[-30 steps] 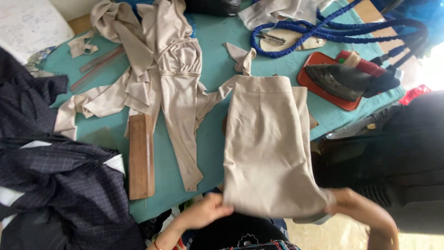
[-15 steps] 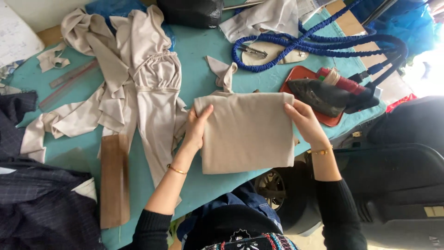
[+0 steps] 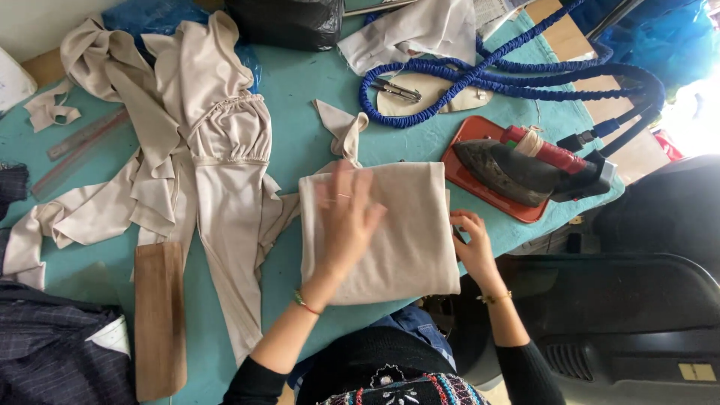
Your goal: Ironing and arranging beige fabric on a workbench, including rinsing a tray at a sink
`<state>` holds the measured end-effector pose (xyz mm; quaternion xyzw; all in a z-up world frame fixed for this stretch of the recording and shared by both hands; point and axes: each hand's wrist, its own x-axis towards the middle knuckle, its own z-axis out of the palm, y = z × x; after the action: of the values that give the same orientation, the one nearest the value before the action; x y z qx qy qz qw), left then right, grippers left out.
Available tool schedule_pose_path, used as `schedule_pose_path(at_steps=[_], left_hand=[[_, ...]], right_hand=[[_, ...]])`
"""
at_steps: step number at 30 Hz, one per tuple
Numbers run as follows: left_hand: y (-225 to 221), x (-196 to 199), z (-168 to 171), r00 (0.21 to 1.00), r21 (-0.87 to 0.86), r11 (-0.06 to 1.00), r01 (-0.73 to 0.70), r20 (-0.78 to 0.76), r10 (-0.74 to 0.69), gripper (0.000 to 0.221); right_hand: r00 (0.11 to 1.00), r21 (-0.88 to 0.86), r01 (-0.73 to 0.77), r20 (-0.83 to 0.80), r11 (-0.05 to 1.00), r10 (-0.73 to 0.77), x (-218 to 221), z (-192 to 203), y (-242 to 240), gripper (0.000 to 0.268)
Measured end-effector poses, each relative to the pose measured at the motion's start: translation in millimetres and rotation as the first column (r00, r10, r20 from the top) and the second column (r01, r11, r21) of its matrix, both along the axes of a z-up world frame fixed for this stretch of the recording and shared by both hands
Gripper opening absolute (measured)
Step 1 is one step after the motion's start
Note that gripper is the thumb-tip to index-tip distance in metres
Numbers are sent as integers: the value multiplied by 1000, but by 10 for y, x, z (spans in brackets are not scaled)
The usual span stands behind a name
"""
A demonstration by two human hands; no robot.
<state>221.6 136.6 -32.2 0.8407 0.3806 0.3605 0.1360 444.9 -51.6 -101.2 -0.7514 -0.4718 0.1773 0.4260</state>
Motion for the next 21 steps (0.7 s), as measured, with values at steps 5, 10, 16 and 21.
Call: schedule_pose_path(at_steps=[5, 10, 16, 21], left_hand=[[-262, 359, -306, 899, -31, 955, 296, -328, -290, 70], [-223, 319, -246, 892, 38, 952, 305, -361, -272, 70], [-220, 320, -218, 893, 52, 951, 304, -364, -266, 70], [-46, -132, -287, 955, 2, 990, 140, -265, -135, 71]], right_hand=[[994, 93, 83, 61, 992, -89, 25, 121, -101, 11], [954, -515, 47, 276, 856, 114, 679, -328, -1412, 30], [935, -656, 300, 346, 693, -77, 338, 748, -1080, 42], [990, -438, -55, -140, 897, -8, 101, 401, -337, 55]])
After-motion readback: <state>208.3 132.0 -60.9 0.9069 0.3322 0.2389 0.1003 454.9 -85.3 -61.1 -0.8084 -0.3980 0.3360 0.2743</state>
